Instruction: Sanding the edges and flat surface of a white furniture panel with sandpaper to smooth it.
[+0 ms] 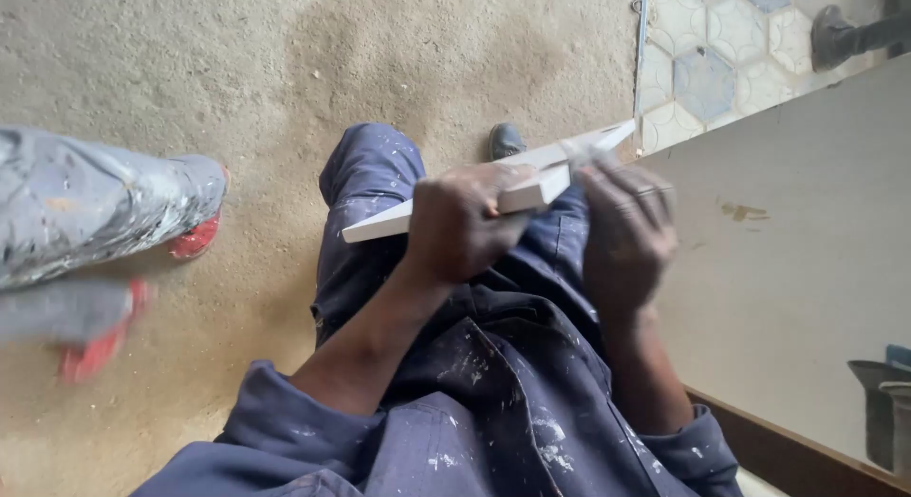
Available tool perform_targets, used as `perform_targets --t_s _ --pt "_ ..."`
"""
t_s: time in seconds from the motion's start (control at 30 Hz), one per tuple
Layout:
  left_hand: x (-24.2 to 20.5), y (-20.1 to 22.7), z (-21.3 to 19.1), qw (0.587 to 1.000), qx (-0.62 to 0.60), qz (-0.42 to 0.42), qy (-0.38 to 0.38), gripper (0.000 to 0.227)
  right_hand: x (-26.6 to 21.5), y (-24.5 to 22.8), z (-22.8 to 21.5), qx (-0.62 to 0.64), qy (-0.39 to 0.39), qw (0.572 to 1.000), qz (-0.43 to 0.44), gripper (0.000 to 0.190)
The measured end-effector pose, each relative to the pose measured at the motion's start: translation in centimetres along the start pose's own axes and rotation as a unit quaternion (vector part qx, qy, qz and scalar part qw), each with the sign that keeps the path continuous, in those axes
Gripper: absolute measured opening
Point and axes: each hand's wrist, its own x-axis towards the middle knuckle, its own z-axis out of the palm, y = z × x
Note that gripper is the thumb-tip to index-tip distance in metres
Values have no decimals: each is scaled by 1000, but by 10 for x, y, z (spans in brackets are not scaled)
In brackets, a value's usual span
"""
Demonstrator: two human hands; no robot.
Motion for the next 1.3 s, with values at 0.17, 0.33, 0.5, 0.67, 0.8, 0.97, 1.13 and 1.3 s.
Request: perform_targets --t_s 0.17,0.33,0.5,0.67,0.8,0.97,1.13,1.3 --pt "10 4 10 997 43 -47 -50 22 -11 -8 -4 50 -41 996 66 18" --pt "16 19 14 994 73 -28 -71 25 -8 -6 -11 64 -60 991 105 16" --pt "15 12 21 988 111 33 -105 31 -11 0 -14 88 -68 987 116 16" --pt "12 18 9 987 84 14 -133 29 -21 13 -12 89 -86 985 117 17" --pt "7 13 8 988 75 -1 -131 24 -27 10 0 75 -60 992 80 16" --pt "4 -8 10 987 70 -44 -137 26 -27 -16 11 74 -54 993 70 16" --pt "-2 -24 29 972 103 -108 -182 16 -14 -32 3 68 -53 994 68 17" --pt "1 -11 23 990 70 -55 -110 31 -27 -7 11 22 -48 998 45 14"
